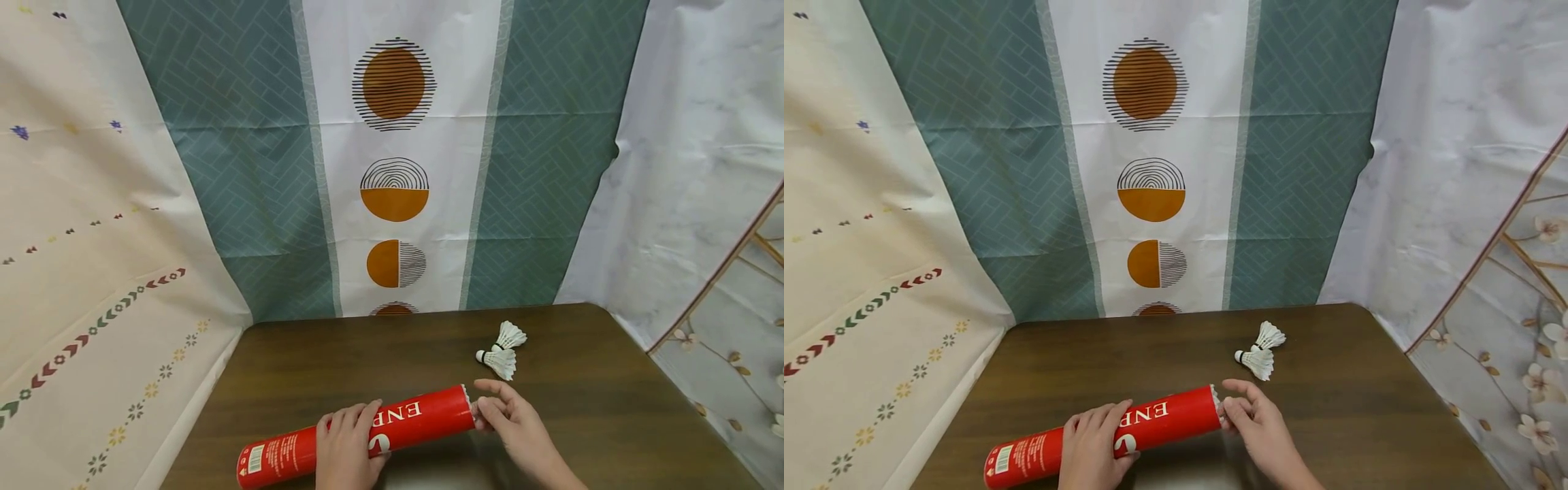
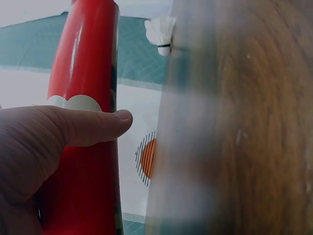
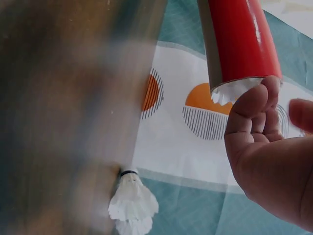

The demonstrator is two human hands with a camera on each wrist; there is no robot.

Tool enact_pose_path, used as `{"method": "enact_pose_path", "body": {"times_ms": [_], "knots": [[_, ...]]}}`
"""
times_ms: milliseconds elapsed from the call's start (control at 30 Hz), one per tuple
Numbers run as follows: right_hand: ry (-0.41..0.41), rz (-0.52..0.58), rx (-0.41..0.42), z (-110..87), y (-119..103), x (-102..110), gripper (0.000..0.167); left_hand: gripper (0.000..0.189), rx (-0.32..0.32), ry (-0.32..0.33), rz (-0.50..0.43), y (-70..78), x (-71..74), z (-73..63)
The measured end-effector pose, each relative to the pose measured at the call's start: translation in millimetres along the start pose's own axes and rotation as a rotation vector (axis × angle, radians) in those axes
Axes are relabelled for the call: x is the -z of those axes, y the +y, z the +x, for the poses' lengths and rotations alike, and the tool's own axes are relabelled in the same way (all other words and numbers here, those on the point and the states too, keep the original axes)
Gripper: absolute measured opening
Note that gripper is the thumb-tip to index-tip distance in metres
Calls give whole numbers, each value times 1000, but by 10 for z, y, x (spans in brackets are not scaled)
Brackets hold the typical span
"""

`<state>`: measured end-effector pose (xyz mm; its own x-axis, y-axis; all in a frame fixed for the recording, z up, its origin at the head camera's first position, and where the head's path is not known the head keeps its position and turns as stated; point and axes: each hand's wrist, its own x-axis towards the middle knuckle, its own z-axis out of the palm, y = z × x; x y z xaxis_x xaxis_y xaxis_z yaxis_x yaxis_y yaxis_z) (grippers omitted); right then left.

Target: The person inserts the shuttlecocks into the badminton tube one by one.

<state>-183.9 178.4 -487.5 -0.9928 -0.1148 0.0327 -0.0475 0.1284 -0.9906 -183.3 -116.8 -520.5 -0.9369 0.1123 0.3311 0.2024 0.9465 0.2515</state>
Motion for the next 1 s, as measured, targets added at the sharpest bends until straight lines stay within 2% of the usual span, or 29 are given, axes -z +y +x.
{"method": "enact_pose_path", "body": {"times_ms": [167, 267, 400, 533, 700, 867, 1000], "knots": [[33, -38, 26, -63, 28, -12, 58, 92, 0, 4, -2, 6, 11, -4], [62, -46, 43, -85, 24, -31, 62, 92, -27, -16, -16, 26, 30, -1], [87, -38, 25, -90, -4, -54, 66, 92, -77, -42, -26, 58, 47, -5], [41, -43, 5, -104, -13, -63, 70, 92, -100, -39, -21, 73, 25, -10], [13, -46, 18, -110, 0, -87, 73, 91, -99, -30, -24, 67, 19, -16], [-18, -35, 13, -97, 0, -101, 76, 90, -93, -50, -32, 50, 36, -16], [-123, -11, 32, -86, 1, -103, 81, 90, -85, -60, -35, 38, 40, -14]]}}
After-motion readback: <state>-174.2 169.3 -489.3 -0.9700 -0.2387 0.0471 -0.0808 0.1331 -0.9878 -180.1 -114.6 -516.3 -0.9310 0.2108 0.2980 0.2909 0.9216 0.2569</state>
